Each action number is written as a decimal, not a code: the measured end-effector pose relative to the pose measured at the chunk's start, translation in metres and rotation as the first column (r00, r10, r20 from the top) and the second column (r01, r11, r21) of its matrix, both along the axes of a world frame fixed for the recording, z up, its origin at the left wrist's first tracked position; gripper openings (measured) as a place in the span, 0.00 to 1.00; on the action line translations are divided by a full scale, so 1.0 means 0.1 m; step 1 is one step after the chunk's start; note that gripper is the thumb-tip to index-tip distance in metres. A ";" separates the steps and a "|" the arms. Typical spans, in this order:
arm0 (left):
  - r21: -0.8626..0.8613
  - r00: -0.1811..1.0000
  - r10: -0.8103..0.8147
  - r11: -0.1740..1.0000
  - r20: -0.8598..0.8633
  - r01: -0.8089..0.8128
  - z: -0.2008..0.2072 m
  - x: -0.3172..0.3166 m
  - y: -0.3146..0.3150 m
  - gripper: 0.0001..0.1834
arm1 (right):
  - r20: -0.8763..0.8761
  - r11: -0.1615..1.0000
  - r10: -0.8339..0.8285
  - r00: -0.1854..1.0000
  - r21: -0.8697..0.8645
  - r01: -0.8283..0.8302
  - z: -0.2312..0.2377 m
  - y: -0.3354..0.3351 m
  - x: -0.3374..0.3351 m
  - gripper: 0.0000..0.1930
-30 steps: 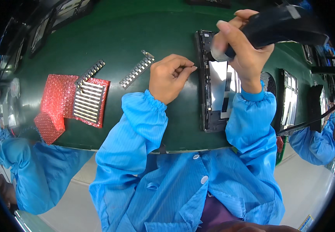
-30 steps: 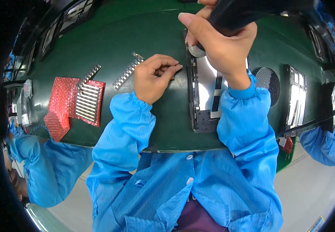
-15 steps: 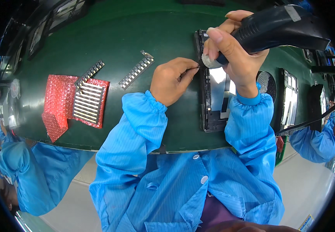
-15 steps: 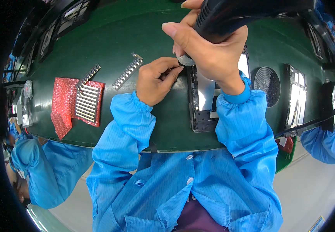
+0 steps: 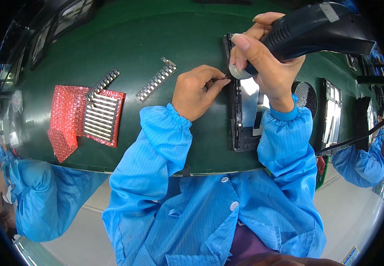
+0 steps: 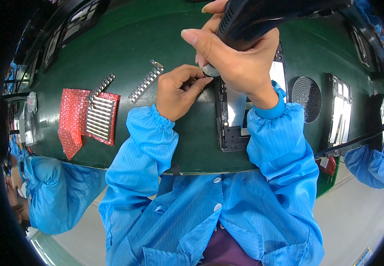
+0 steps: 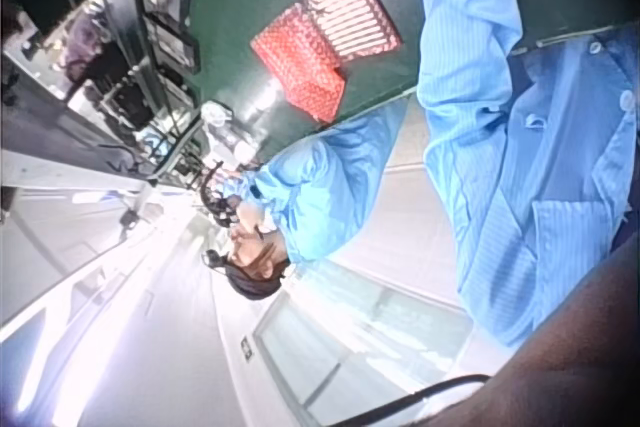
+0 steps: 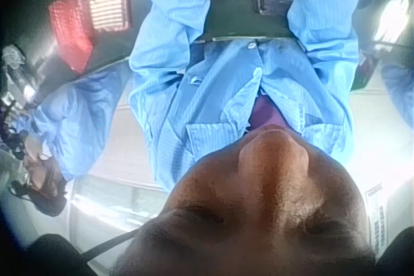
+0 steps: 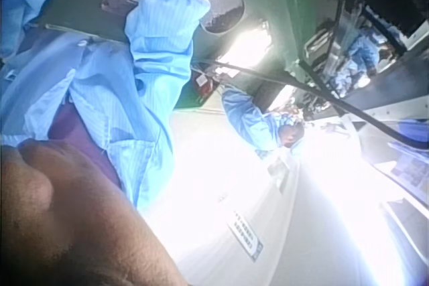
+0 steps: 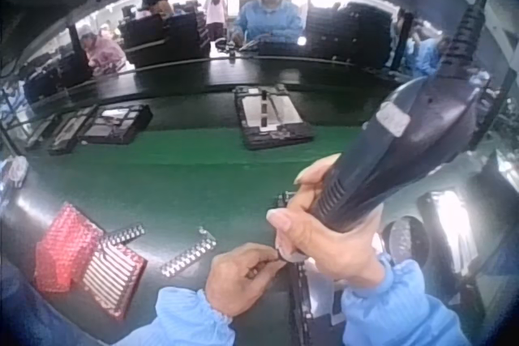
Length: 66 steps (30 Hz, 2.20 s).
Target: Assembling internal components of a tablet device using an electric screwdriver.
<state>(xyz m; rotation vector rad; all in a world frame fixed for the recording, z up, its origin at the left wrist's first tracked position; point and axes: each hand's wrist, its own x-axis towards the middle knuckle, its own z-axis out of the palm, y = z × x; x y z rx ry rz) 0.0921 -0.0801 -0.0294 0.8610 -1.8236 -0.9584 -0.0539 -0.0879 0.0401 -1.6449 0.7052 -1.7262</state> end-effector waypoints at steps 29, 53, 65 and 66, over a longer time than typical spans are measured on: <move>-0.361 0.706 -0.369 0.663 0.605 0.656 0.16 0.19 0.39 0.24 | 0.177 0.993 -0.085 0.980 0.090 0.070 0.37 0.46 -0.54 0.19; -0.355 0.460 0.173 0.869 0.871 0.346 0.40 -1.19 -1.96 0.29 | 0.258 0.878 -0.069 0.964 0.475 -0.064 -0.03 0.95 -0.72 0.21; -0.639 0.361 0.608 0.768 0.707 -0.043 0.51 -0.17 -2.29 0.27 | 0.243 0.952 -0.089 0.966 0.306 0.010 -0.05 0.92 -0.75 0.14; -0.685 0.364 0.647 0.728 0.670 -0.034 0.58 -0.18 -2.20 0.25 | 0.242 0.951 -0.099 0.965 0.310 0.020 -0.05 0.92 -0.77 0.14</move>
